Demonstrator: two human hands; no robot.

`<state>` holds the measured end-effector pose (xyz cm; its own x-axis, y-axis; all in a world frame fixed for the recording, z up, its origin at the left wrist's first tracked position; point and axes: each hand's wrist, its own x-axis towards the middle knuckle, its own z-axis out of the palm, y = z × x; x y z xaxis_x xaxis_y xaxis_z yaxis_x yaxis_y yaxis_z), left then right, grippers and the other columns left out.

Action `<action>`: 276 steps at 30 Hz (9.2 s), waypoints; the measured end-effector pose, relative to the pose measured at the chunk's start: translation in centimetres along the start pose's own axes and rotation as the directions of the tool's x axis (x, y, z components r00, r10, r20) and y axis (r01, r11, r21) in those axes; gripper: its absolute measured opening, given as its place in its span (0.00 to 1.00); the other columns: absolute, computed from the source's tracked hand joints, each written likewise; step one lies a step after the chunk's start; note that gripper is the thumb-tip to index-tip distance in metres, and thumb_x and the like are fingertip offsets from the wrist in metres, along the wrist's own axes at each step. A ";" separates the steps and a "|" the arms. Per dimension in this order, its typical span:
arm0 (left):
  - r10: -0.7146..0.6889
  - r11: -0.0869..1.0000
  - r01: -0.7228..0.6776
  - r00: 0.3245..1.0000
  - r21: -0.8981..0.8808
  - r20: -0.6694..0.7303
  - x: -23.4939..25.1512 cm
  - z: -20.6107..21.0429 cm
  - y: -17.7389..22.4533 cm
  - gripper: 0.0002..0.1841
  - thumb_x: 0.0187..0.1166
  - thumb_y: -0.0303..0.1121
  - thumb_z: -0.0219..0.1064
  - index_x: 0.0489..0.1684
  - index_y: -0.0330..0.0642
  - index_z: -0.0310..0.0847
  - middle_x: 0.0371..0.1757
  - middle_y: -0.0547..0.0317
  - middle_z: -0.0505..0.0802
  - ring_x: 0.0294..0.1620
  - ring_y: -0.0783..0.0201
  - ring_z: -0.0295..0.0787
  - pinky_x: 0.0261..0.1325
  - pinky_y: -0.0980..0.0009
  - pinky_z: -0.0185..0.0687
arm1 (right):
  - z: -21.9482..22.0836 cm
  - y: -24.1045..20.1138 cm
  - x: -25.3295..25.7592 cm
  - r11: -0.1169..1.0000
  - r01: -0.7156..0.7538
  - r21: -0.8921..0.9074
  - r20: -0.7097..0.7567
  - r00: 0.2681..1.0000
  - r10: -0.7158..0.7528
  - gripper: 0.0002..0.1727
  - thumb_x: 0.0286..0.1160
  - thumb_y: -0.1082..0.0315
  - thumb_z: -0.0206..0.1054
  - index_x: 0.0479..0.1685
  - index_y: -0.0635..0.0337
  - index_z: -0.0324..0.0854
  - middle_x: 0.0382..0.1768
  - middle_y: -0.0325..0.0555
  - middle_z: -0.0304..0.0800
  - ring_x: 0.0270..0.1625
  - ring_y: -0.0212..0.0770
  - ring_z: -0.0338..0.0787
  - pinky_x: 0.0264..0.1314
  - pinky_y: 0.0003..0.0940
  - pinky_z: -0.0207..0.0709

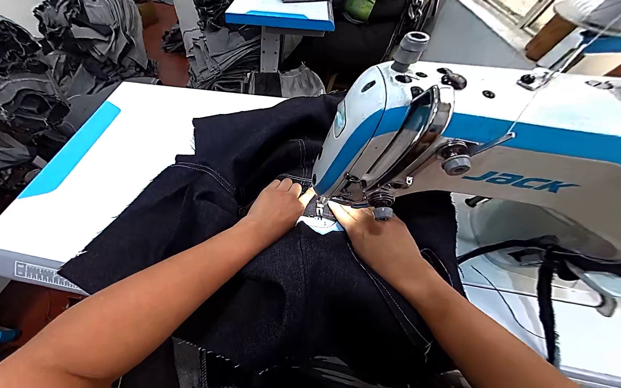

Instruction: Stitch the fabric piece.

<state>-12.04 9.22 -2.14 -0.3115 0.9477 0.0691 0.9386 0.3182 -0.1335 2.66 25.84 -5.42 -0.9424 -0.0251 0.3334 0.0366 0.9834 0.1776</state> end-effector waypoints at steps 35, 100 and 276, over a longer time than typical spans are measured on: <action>0.079 0.963 -0.137 0.967 -0.231 -0.243 -0.5 1.4 -0.8 0.13 0.81 0.20 0.58 0.56 0.27 0.87 0.57 0.39 0.90 0.63 0.45 0.86 0.62 0.54 0.81 | -2.7 -0.6 1.6 0.967 -0.103 0.234 0.042 0.995 0.096 0.16 0.83 0.72 0.58 0.55 0.69 0.90 0.52 0.68 0.93 0.58 0.67 0.92 0.61 0.64 0.81; -0.264 0.774 0.325 0.946 -0.544 0.190 -3.6 -2.7 4.0 0.22 0.91 0.48 0.56 0.62 0.36 0.80 0.44 0.40 0.92 0.50 0.39 0.92 0.54 0.38 0.82 | -7.1 -4.0 -5.6 0.155 -0.501 0.852 0.465 0.858 0.216 0.15 0.88 0.65 0.57 0.44 0.67 0.84 0.38 0.46 0.92 0.41 0.38 0.93 0.51 0.40 0.89; -0.722 0.528 0.584 0.691 -0.617 0.036 -14.7 0.8 -5.5 0.40 0.75 0.35 0.78 0.85 0.28 0.61 0.69 0.21 0.82 0.71 0.21 0.75 0.70 0.23 0.64 | -5.5 3.3 -16.7 0.649 -0.714 0.262 0.092 0.688 0.720 0.65 0.59 0.27 0.67 0.81 0.83 0.61 0.66 0.91 0.72 0.69 0.91 0.73 0.67 0.83 0.63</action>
<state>-12.77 -6.44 -3.17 -0.8984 0.4257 0.1085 0.4050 0.7070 0.5798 20.33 28.49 -5.28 -0.6527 0.7070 0.2722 0.6096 0.7035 -0.3654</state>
